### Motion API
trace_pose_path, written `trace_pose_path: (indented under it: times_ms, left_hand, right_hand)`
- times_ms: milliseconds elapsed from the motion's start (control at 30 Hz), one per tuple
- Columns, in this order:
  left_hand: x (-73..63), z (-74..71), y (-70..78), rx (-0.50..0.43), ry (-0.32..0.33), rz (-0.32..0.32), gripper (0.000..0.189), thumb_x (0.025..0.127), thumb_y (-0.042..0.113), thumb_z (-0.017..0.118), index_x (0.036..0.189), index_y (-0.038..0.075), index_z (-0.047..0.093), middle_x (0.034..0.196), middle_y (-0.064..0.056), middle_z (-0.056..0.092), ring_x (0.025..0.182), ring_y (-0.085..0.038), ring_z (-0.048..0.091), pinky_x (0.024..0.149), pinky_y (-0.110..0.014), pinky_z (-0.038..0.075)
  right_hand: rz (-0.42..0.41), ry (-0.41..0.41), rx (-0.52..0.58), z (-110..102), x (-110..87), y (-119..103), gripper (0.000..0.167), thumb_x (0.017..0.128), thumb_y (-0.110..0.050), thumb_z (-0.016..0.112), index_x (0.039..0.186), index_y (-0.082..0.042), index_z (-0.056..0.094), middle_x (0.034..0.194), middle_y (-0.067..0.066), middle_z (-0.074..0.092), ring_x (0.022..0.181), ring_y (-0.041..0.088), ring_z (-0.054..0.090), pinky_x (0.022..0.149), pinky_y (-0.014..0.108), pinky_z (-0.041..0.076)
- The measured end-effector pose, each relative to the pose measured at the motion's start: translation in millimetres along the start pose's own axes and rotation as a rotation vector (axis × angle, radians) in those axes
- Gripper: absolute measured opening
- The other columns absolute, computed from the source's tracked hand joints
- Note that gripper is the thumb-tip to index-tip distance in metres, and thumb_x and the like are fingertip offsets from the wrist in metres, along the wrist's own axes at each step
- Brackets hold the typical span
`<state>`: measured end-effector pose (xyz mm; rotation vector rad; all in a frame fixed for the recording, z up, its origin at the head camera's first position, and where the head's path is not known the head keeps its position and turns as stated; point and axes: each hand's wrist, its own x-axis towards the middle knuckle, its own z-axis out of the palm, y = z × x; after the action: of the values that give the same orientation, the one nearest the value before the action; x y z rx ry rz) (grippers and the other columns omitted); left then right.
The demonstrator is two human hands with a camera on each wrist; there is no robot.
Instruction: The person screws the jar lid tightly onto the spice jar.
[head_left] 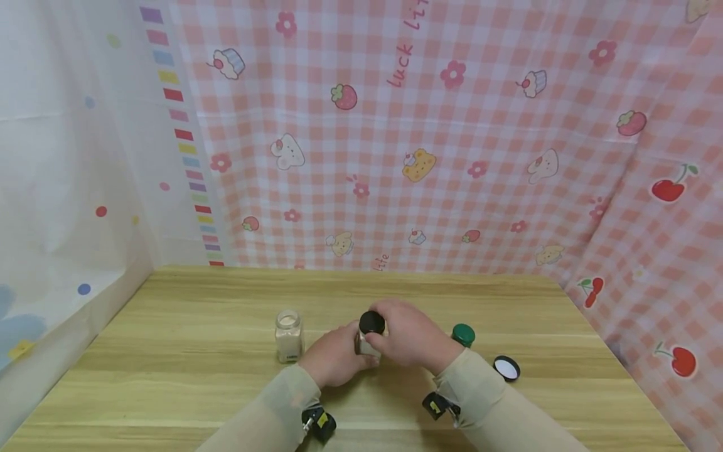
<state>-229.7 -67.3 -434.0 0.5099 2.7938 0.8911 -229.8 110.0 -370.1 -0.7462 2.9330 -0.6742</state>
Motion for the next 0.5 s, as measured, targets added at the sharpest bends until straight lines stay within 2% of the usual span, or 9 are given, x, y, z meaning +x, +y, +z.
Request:
trace_pose_path:
  times_ms: [67,233,400,500]
  left_hand:
    - [0.0,-0.3,0.2,0.004,-0.002,-0.005,0.076,0.093,0.047,0.078,0.156,0.017,0.048,0.138,-0.015,0.07,0.127,-0.037,0.066,0.104,-0.056,0.053]
    - [-0.2,-0.6,0.8,0.001,-0.003,-0.012,0.076,0.093,0.047,0.078,0.157,0.017,0.048,0.139,-0.016,0.069,0.128,-0.038,0.066,0.105,-0.057,0.053]
    - [-0.3,-0.7,1.1,0.0,0.002,-0.014,0.074,0.093,0.047,0.079,0.155,0.017,0.05,0.137,-0.016,0.07,0.126,-0.037,0.067,0.104,-0.056,0.054]
    - [-0.6,-0.8,1.1,-0.002,-0.003,-0.015,0.073,0.093,0.047,0.079,0.154,0.017,0.05,0.137,-0.016,0.07,0.126,-0.038,0.067,0.104,-0.056,0.053]
  right_hand:
    - [-0.006,0.0,0.003,-0.4,-0.5,-1.2,0.035,0.098,-0.025,0.075,0.123,-0.003,0.067,0.12,0.012,0.071,0.108,0.022,0.066,0.095,0.042,0.059]
    - [0.029,0.002,-0.007,-0.7,-0.4,-3.1,0.035,0.098,-0.029,0.075,0.12,-0.004,0.068,0.116,0.011,0.071,0.103,0.02,0.064,0.092,0.041,0.058]
    - [0.059,0.016,-0.019,0.2,-0.2,-2.7,0.034,0.098,-0.035,0.076,0.114,-0.006,0.068,0.106,0.005,0.07,0.092,0.017,0.061,0.084,0.038,0.055]
    - [0.058,0.023,-0.02,0.9,-0.7,-1.7,0.042,0.097,-0.037,0.077,0.123,-0.004,0.067,0.114,0.008,0.072,0.1,0.021,0.066,0.089,0.04,0.057]
